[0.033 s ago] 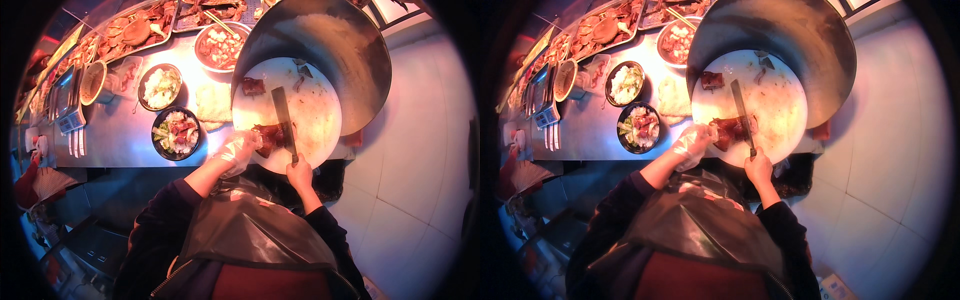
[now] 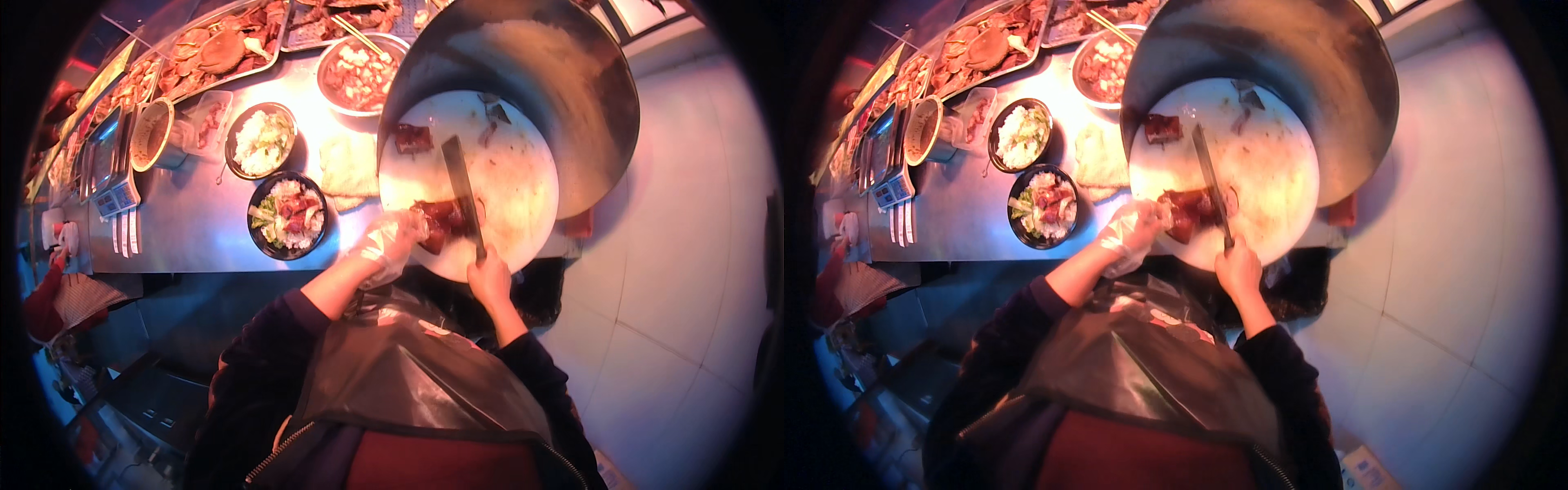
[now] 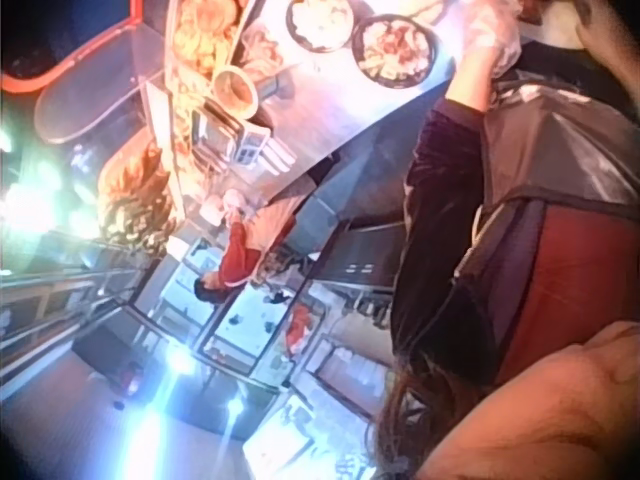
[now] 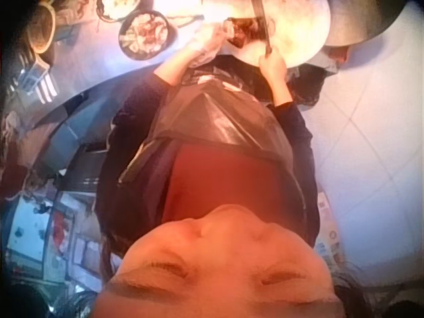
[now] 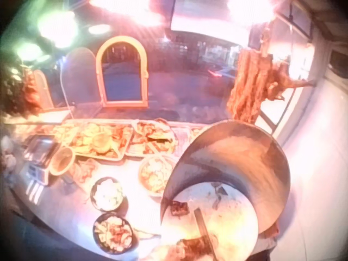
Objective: The person assembles rice bowls by placing rice and vegetables in bowls, adding fried items, and topping with sliced roasted meat. They use a cleaver to slice meat on a cutting board and ladle sauce from a pot, then arrange the components in multiple bowls.
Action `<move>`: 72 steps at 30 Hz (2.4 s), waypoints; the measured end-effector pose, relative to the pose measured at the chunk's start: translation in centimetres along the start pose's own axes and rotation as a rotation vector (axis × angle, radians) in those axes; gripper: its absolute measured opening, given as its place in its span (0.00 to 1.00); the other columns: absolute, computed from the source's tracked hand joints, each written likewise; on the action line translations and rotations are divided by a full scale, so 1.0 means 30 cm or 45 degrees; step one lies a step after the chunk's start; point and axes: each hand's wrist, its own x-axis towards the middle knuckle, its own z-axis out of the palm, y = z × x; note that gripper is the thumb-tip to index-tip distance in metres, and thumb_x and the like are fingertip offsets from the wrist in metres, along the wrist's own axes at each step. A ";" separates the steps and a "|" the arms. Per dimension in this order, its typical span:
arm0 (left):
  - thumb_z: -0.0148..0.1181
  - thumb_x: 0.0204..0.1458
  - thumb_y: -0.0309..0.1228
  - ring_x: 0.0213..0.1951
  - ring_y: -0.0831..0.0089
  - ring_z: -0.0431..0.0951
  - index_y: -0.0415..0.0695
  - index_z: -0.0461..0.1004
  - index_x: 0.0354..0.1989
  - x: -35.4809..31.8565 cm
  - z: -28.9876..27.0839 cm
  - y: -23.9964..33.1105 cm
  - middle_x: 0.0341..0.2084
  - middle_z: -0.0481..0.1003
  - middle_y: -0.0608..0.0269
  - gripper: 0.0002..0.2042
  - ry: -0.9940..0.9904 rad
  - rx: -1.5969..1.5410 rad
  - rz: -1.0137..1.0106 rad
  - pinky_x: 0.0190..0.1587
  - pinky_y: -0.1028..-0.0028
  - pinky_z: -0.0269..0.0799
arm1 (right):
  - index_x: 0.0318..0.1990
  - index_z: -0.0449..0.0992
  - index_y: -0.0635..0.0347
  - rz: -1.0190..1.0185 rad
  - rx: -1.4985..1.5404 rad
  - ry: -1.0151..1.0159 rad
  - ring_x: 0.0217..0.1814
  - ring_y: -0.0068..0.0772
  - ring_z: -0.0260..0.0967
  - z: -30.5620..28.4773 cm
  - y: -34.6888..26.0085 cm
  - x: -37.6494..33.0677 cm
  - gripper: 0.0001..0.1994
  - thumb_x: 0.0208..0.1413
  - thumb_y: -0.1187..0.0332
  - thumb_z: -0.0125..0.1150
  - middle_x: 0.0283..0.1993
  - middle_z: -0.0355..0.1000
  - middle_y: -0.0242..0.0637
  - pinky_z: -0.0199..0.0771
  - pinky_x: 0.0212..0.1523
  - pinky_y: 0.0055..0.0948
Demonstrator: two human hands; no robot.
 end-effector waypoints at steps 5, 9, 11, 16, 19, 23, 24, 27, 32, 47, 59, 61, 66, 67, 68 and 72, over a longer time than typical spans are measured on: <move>0.58 0.48 0.37 0.37 0.56 0.78 0.42 0.76 0.36 -0.006 0.023 -0.011 0.30 0.77 0.47 0.12 0.023 -0.092 -0.147 0.41 0.63 0.72 | 0.37 0.70 0.61 -0.007 0.138 0.022 0.36 0.59 0.71 0.078 0.052 0.044 0.10 0.45 0.70 0.52 0.29 0.72 0.55 0.69 0.38 0.48; 0.57 0.46 0.35 0.37 0.52 0.76 0.43 0.76 0.35 -0.010 0.026 0.002 0.31 0.76 0.48 0.11 0.019 0.154 -0.030 0.41 0.62 0.71 | 0.35 0.70 0.63 -0.080 0.289 0.106 0.30 0.50 0.73 -0.057 0.029 -0.025 0.10 0.44 0.69 0.55 0.25 0.71 0.53 0.71 0.33 0.39; 0.57 0.47 0.35 0.36 0.52 0.76 0.43 0.76 0.33 -0.009 0.020 0.004 0.30 0.76 0.48 0.10 0.154 0.092 0.044 0.41 0.62 0.71 | 0.33 0.69 0.64 -0.171 0.368 0.213 0.26 0.48 0.73 -0.145 -0.001 -0.050 0.09 0.44 0.70 0.57 0.22 0.70 0.50 0.71 0.29 0.37; 0.56 0.47 0.34 0.35 0.53 0.76 0.43 0.75 0.32 -0.007 0.017 -0.023 0.29 0.75 0.48 0.09 0.181 0.131 0.031 0.40 0.62 0.71 | 0.29 0.68 0.65 -0.281 0.698 0.354 0.22 0.43 0.72 -0.200 -0.030 -0.104 0.07 0.45 0.72 0.57 0.19 0.69 0.48 0.70 0.26 0.34; 0.56 0.47 0.34 0.34 0.54 0.76 0.42 0.75 0.32 -0.007 0.031 -0.031 0.28 0.75 0.47 0.09 0.195 0.031 0.028 0.39 0.63 0.71 | 0.35 0.69 0.63 0.140 0.008 -0.072 0.34 0.58 0.71 -0.031 -0.041 -0.060 0.11 0.43 0.69 0.54 0.27 0.71 0.55 0.70 0.37 0.48; 0.54 0.47 0.32 0.36 0.53 0.76 0.43 0.76 0.31 0.005 0.012 0.003 0.28 0.75 0.48 0.07 0.110 0.040 0.052 0.40 0.62 0.70 | 0.35 0.68 0.61 0.082 0.062 -0.064 0.37 0.60 0.70 0.040 0.040 -0.047 0.09 0.45 0.69 0.54 0.29 0.72 0.55 0.68 0.38 0.51; 0.54 0.47 0.31 0.37 0.53 0.76 0.43 0.76 0.30 0.012 -0.004 0.019 0.29 0.76 0.49 0.07 0.025 0.063 0.093 0.41 0.62 0.70 | 0.35 0.68 0.60 0.078 0.056 -0.058 0.37 0.61 0.70 0.047 0.045 -0.045 0.09 0.45 0.69 0.53 0.29 0.72 0.55 0.68 0.38 0.51; 0.54 0.46 0.31 0.35 0.53 0.76 0.44 0.76 0.28 0.048 -0.061 0.069 0.28 0.76 0.50 0.06 -0.028 0.275 0.244 0.40 0.61 0.70 | 0.35 0.68 0.60 0.081 0.041 -0.016 0.36 0.61 0.70 0.031 0.044 -0.053 0.09 0.45 0.69 0.53 0.28 0.72 0.55 0.67 0.38 0.52; 0.57 0.46 0.31 0.33 0.52 0.76 0.41 0.77 0.28 0.091 -0.108 0.112 0.27 0.76 0.50 0.07 0.029 0.382 0.251 0.39 0.60 0.70 | 0.34 0.68 0.60 0.104 0.129 -0.061 0.36 0.59 0.71 -0.010 0.054 -0.043 0.08 0.45 0.68 0.54 0.29 0.73 0.52 0.68 0.37 0.50; 0.53 0.53 0.41 0.38 0.51 0.75 0.43 0.76 0.37 0.170 -0.143 0.097 0.29 0.75 0.47 0.14 0.115 0.711 0.140 0.43 0.58 0.69 | 0.36 0.69 0.64 0.062 1.010 -0.001 0.15 0.26 0.64 -0.043 0.185 -0.002 0.10 0.44 0.73 0.57 0.20 0.67 0.34 0.65 0.19 0.26; 0.56 0.49 0.31 0.57 0.49 0.63 0.40 0.59 0.61 0.239 0.116 0.224 0.58 0.62 0.47 0.29 0.088 0.557 0.759 0.60 0.58 0.59 | 0.29 0.64 0.60 0.483 1.868 -0.282 0.12 0.24 0.60 0.054 0.522 -0.238 0.07 0.45 0.80 0.55 0.19 0.63 0.33 0.61 0.14 0.24; 0.57 0.49 0.38 0.62 0.49 0.56 0.42 0.59 0.62 0.298 0.189 0.231 0.63 0.56 0.49 0.30 -0.064 0.615 0.707 0.63 0.55 0.54 | 0.30 0.64 0.60 0.556 1.999 -0.347 0.12 0.26 0.60 0.124 0.530 -0.275 0.07 0.45 0.80 0.55 0.19 0.63 0.35 0.61 0.14 0.25; 0.57 0.49 0.46 0.65 0.50 0.51 0.43 0.62 0.59 0.442 0.342 0.174 0.61 0.58 0.49 0.30 -0.142 0.764 0.725 0.64 0.52 0.50 | 0.31 0.64 0.59 0.671 2.251 -0.478 0.12 0.28 0.59 0.212 0.473 -0.270 0.08 0.46 0.82 0.54 0.19 0.64 0.36 0.60 0.15 0.26; 0.58 0.49 0.44 0.62 0.50 0.55 0.43 0.65 0.57 0.452 0.362 0.159 0.58 0.61 0.49 0.28 -0.083 0.711 0.758 0.62 0.53 0.53 | 0.31 0.64 0.59 0.635 2.171 -0.491 0.12 0.28 0.59 0.217 0.448 -0.257 0.08 0.46 0.82 0.54 0.19 0.63 0.35 0.60 0.15 0.25; 0.58 0.48 0.42 0.59 0.50 0.60 0.44 0.68 0.54 0.450 0.367 0.142 0.55 0.64 0.49 0.25 -0.015 0.659 0.796 0.60 0.54 0.57 | 0.31 0.64 0.59 0.587 2.124 -0.520 0.13 0.28 0.60 0.220 0.420 -0.248 0.08 0.46 0.81 0.54 0.19 0.63 0.34 0.60 0.15 0.25; 0.61 0.44 0.38 0.48 0.52 0.69 0.43 0.70 0.48 0.351 0.376 0.140 0.43 0.69 0.51 0.22 0.317 0.370 0.733 0.49 0.57 0.68 | 0.32 0.65 0.60 0.470 1.912 -0.550 0.17 0.23 0.62 0.161 0.380 -0.315 0.07 0.48 0.80 0.55 0.24 0.66 0.32 0.62 0.17 0.22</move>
